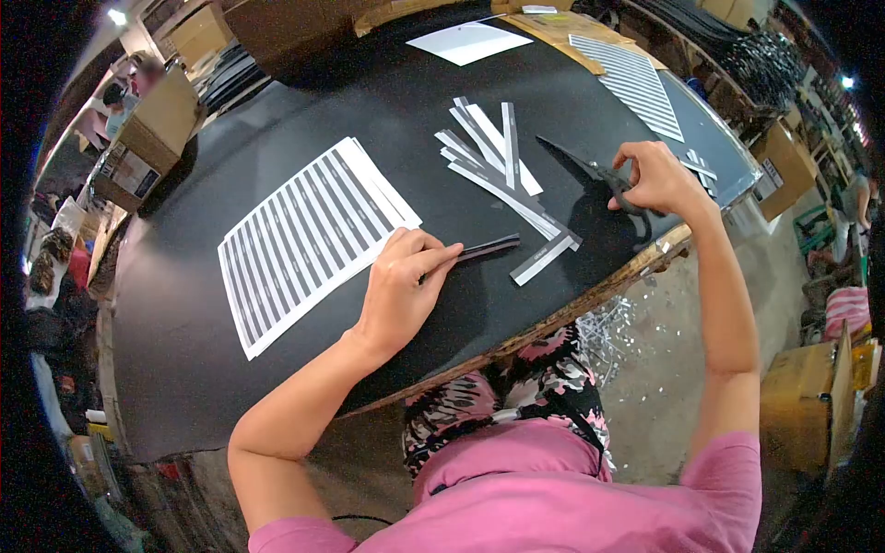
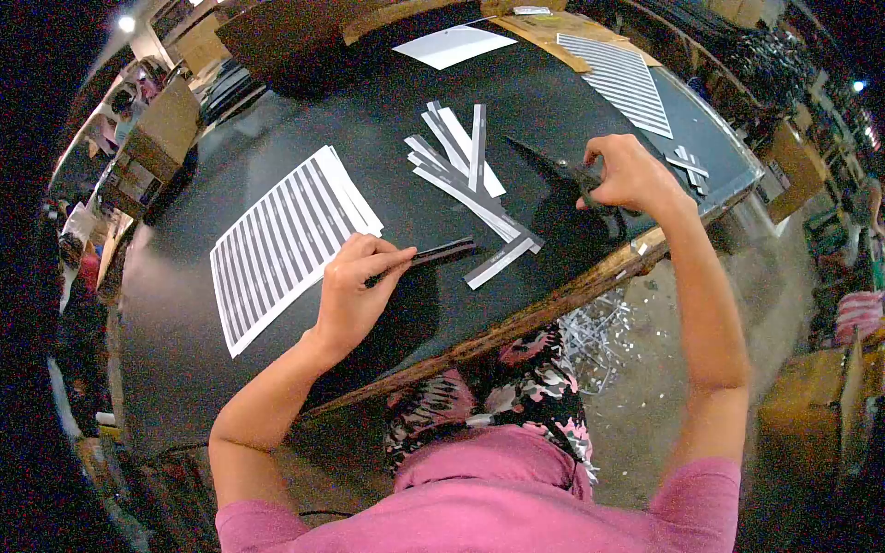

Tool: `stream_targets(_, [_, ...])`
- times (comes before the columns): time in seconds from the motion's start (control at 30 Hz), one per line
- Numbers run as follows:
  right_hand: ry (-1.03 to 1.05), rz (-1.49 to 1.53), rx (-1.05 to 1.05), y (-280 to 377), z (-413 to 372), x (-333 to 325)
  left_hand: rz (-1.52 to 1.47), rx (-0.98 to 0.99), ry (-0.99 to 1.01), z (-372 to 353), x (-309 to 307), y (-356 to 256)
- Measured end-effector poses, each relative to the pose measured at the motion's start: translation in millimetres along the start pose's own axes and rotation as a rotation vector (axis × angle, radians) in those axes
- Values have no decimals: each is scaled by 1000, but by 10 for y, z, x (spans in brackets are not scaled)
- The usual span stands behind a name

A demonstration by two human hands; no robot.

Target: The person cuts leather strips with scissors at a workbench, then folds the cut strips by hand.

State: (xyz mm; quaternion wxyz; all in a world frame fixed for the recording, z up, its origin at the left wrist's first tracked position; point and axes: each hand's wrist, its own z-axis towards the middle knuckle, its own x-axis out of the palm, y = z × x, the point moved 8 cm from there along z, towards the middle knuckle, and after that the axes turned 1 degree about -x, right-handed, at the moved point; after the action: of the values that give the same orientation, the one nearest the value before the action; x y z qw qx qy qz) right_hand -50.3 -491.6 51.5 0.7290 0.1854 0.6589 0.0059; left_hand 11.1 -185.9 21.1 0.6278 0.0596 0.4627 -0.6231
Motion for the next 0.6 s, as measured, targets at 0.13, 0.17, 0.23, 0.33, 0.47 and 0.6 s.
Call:
stream_targets(0.13, [-21,49,-71,125,-72,49,24,5,9,-6,4,-2])
stream_targets(0.17, [-149,33,-146,222,-135,-8,10,2,7,-9,3,2])
stream_targets(0.23, [-91,106,-314,565,-267,79,-6,-3,8,-16,17,11])
stream_targets(0.33, [51,248,-531,1076,-508,264,3,2,6,-12,17,26])
stream_targets(0.47, [74,271,-590,1093,-478,421,0,4,10,-7,19,29])
stream_targets(0.6, [142,295,-565,1030,-356,487,-9,-3,12,-2,10,31])
